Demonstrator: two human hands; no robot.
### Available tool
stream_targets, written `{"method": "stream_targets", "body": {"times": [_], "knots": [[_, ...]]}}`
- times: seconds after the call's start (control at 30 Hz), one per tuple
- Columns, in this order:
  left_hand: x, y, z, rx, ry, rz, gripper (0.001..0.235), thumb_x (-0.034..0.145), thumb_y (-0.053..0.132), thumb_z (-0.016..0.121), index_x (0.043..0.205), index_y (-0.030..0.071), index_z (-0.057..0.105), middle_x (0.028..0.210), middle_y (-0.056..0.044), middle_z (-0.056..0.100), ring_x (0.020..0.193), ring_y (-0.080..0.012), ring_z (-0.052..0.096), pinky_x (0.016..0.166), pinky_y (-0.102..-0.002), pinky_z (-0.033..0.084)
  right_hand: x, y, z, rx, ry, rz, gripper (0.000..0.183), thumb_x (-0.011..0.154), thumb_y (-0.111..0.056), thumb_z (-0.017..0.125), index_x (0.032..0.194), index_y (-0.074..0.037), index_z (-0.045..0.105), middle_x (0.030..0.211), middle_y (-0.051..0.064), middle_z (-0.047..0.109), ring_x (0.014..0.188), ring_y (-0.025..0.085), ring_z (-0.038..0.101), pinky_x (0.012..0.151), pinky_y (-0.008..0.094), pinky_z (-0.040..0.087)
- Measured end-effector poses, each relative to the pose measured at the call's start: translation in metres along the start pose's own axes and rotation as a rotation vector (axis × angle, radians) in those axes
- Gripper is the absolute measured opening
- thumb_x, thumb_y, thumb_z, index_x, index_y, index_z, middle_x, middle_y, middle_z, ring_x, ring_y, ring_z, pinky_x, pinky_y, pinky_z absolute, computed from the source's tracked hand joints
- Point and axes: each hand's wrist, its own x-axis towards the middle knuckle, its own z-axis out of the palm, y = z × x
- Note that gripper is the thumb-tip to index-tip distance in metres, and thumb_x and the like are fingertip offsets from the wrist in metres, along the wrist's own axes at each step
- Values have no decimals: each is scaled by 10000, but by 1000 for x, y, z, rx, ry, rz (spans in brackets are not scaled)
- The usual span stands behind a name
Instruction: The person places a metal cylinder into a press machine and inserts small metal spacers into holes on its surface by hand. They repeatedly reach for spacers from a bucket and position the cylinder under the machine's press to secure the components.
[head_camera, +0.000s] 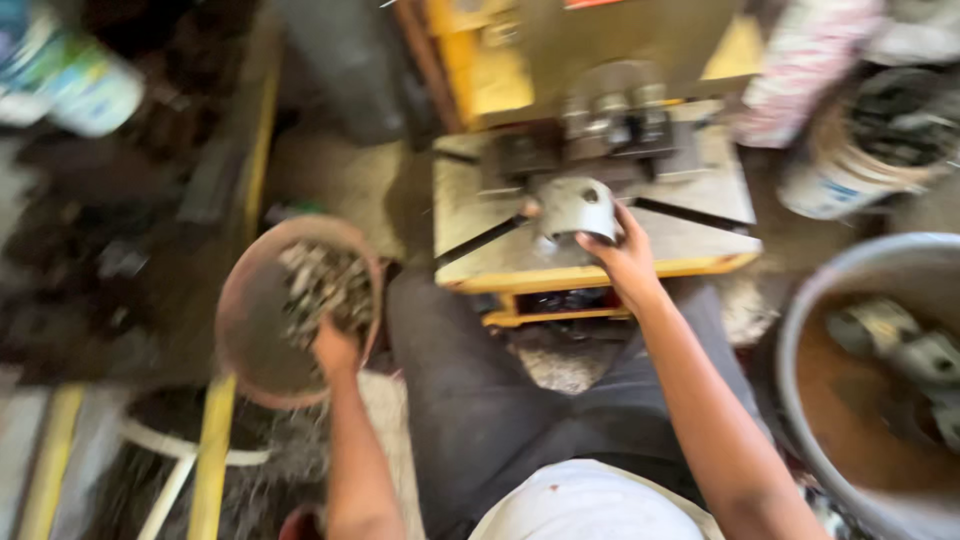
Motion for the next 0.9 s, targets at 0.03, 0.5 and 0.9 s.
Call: {"method": "stream_targets", "body": {"times": [0.03, 0.5, 0.9], "knots": [[-7, -1, -4, -56, 81, 94, 675, 882, 69, 711, 1524, 114, 508, 1263, -285, 681, 1140, -460, 666, 948, -515, 537, 10, -18, -6, -39, 42, 47, 860, 817, -64, 840, 1569, -86, 425, 1454, 169, 603, 1316, 288, 588, 1029, 383, 498], [-63, 149, -43, -1025, 191, 430, 479, 899, 225, 822, 1266, -17, 632, 1218, -176, 666, 1077, -239, 625, 956, -373, 526, 107, -72, -27, -271, 16, 129, 709, 764, -173, 850, 1407, -35, 585, 1147, 70, 704, 1014, 147, 648, 806, 324, 550], [-121, 455, 7, -862, -84, 778, 379, 787, 223, 896, 967, -37, 687, 880, -172, 771, 772, -251, 704, 741, -380, 574, 112, -59, -39, -427, 33, -73, 848, 765, -253, 912, 1454, 5, 491, 1290, 130, 682, 1149, 196, 656, 981, 332, 513]]}}
